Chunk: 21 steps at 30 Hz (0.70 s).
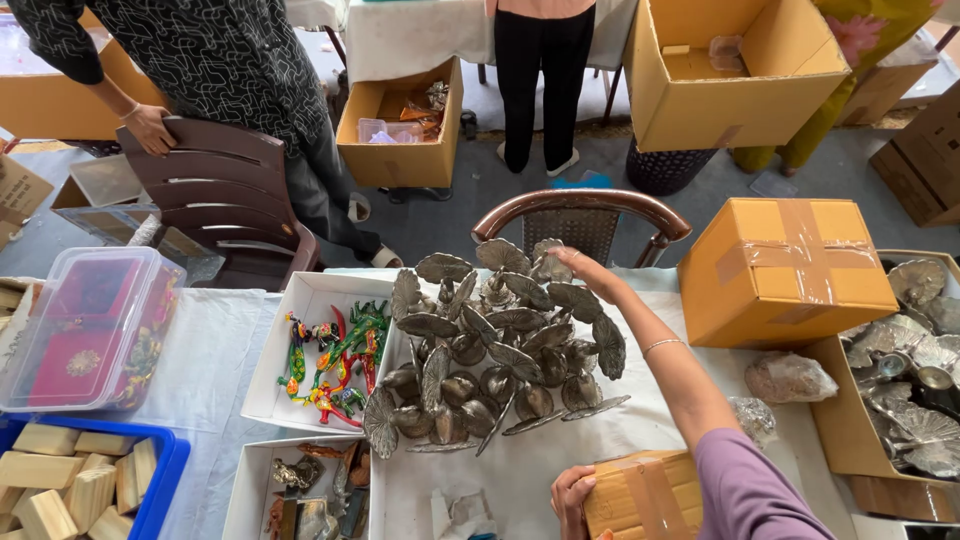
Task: The person tapes a cardboard box shut using packing tape and scissors, then places it on the table. They then pick up several small silver decorative items from the table and place them into a larger cardboard box.
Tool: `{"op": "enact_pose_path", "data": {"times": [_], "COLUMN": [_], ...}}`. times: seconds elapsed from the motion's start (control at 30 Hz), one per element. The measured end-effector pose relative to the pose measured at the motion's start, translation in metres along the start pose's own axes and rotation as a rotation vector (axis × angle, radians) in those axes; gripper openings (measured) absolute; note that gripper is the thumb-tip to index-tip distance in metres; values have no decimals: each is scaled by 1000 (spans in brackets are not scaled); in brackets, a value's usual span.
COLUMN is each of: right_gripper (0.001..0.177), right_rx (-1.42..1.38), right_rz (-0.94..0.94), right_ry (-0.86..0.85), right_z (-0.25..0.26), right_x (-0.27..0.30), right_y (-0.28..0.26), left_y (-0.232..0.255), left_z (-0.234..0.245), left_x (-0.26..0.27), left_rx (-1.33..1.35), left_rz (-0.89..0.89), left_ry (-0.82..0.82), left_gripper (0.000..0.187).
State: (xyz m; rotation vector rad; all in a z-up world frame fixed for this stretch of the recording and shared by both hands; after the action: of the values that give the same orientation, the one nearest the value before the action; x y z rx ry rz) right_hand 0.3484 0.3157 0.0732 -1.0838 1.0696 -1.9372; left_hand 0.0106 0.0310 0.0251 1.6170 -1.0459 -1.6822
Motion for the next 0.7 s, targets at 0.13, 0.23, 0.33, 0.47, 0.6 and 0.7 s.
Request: {"op": "enact_pose_path", "data": {"times": [0.13,0.23,0.33,0.47,0.6,0.7], "right_gripper": [113,131,121,96,85,82], "right_rx": [59,160,47,-81,-414,-485], "right_rz": [49,72,2,44,-202,-213], "right_ry": [21,16,-44,-9,-26,-26], "right_z": [10,11,12,13,-11,-19], "right_x": [1,26,33,41,53,42], "right_y": [21,14,37,84,112,142], "left_y": [10,17,19,16,15,28], "left_z": [1,4,3,5,7,6], "left_x": [-4,-7,-10,-10,-11,-15], "left_rx": [58,90,70,74,124,132], "left_rz": [61,98,91,93,110,130], "left_ry": [10,-9,-23,-23,-22,-39], "left_gripper": [69,70,70,71,70,69]}}
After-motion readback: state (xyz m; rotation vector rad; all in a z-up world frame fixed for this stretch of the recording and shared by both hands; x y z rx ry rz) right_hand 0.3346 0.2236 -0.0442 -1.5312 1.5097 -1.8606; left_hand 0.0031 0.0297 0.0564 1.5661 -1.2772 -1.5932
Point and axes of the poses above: each hand's wrist, its own x-axis away from the middle knuckle, its own z-axis out of the back of the hand, y = z × x, the point moved 4 cm from there along -x, towards the middle knuckle, and after that the axes turned 13 degrees about y, right-handed, at the moved point
